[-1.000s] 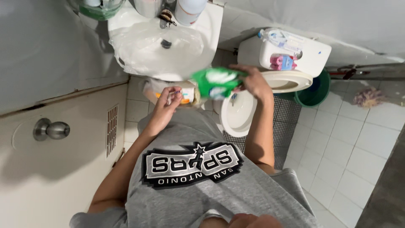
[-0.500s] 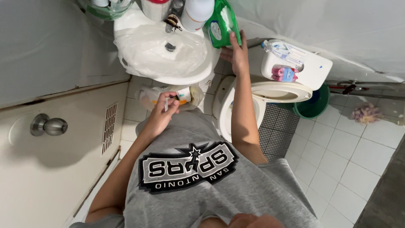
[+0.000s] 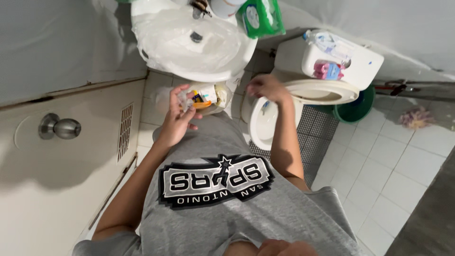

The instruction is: The person organizes bathroom supplies by moving items from a wall shelf to the toilet tank and sink. They use scissors to cut open a package and place various toiletries, including bottles and wipes, into different locations around the bathroom.

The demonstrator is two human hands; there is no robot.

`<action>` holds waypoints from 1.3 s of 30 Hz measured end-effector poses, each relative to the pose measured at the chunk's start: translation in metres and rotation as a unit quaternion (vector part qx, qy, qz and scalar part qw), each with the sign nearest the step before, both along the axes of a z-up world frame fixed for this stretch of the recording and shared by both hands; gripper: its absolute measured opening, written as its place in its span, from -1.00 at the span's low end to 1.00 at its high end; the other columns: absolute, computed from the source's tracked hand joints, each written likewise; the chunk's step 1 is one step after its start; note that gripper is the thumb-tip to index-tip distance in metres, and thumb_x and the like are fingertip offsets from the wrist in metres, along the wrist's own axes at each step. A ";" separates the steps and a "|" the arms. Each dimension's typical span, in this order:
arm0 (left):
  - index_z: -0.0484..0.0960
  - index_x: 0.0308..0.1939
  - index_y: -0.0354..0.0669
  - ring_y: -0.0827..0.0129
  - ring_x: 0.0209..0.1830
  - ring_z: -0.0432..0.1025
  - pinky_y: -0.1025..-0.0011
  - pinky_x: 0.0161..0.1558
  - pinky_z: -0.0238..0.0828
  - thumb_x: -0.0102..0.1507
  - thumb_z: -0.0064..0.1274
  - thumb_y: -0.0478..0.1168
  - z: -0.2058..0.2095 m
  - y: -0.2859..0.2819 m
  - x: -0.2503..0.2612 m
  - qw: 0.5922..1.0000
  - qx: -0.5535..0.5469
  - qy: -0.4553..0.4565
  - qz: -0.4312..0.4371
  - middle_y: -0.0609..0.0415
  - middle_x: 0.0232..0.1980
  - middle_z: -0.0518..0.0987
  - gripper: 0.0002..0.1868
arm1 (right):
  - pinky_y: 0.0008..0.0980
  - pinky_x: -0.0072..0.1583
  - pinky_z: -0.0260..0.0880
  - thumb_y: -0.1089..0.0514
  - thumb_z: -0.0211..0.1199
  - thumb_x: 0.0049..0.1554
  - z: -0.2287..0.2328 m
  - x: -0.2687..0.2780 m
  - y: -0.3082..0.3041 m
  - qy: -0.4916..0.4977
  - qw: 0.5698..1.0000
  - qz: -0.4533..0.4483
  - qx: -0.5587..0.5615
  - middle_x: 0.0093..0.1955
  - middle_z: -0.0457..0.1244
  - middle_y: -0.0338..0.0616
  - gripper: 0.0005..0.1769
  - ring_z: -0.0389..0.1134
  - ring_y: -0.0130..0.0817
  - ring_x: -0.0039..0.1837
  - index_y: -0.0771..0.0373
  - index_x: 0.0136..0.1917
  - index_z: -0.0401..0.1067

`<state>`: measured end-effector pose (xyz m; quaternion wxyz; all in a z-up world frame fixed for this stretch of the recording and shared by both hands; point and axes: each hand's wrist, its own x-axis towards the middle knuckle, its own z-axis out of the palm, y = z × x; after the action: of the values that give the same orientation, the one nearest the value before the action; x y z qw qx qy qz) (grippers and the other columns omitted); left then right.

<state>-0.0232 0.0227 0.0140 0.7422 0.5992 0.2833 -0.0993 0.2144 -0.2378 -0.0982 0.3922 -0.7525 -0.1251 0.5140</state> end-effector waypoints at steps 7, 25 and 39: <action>-0.10 0.53 0.21 0.38 -0.13 0.50 0.49 -0.33 0.52 0.33 -0.15 -0.36 0.052 0.018 -0.013 0.998 -0.031 -0.004 -0.048 -0.16 0.58 0.21 -0.24 | -0.27 0.11 0.48 0.26 0.25 0.20 -0.044 -0.124 0.095 -0.163 0.963 0.128 0.174 0.03 0.46 0.03 -0.69 0.49 -0.21 0.02 0.23 0.21 0.58; -0.08 0.58 0.08 0.45 -0.17 0.49 0.54 -0.28 0.49 0.30 -0.06 -0.28 0.109 0.079 -0.044 0.995 -0.036 -0.055 -0.081 -0.15 0.54 0.35 -0.19 | -0.19 0.07 0.51 0.31 0.25 0.14 0.003 -0.196 0.149 -0.275 0.924 0.064 0.259 0.04 0.40 0.07 -0.71 0.45 -0.04 0.06 0.29 0.15 0.53; -0.05 0.56 0.19 0.47 -0.26 0.46 0.52 -0.34 0.48 0.32 -0.11 -0.34 0.052 0.094 -0.048 1.000 -0.006 -0.017 -0.007 -0.20 0.48 0.36 -0.22 | -0.52 0.09 0.33 0.34 0.17 0.24 0.129 -0.072 0.101 -0.228 0.927 -0.139 0.262 -0.07 0.31 -0.20 -0.81 0.29 -0.53 0.00 0.37 0.12 0.49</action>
<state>-0.0711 0.1169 0.0660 0.7496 0.5986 0.2657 -0.0959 0.1420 -0.1366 0.0309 0.6038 -0.7297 -0.2359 0.2174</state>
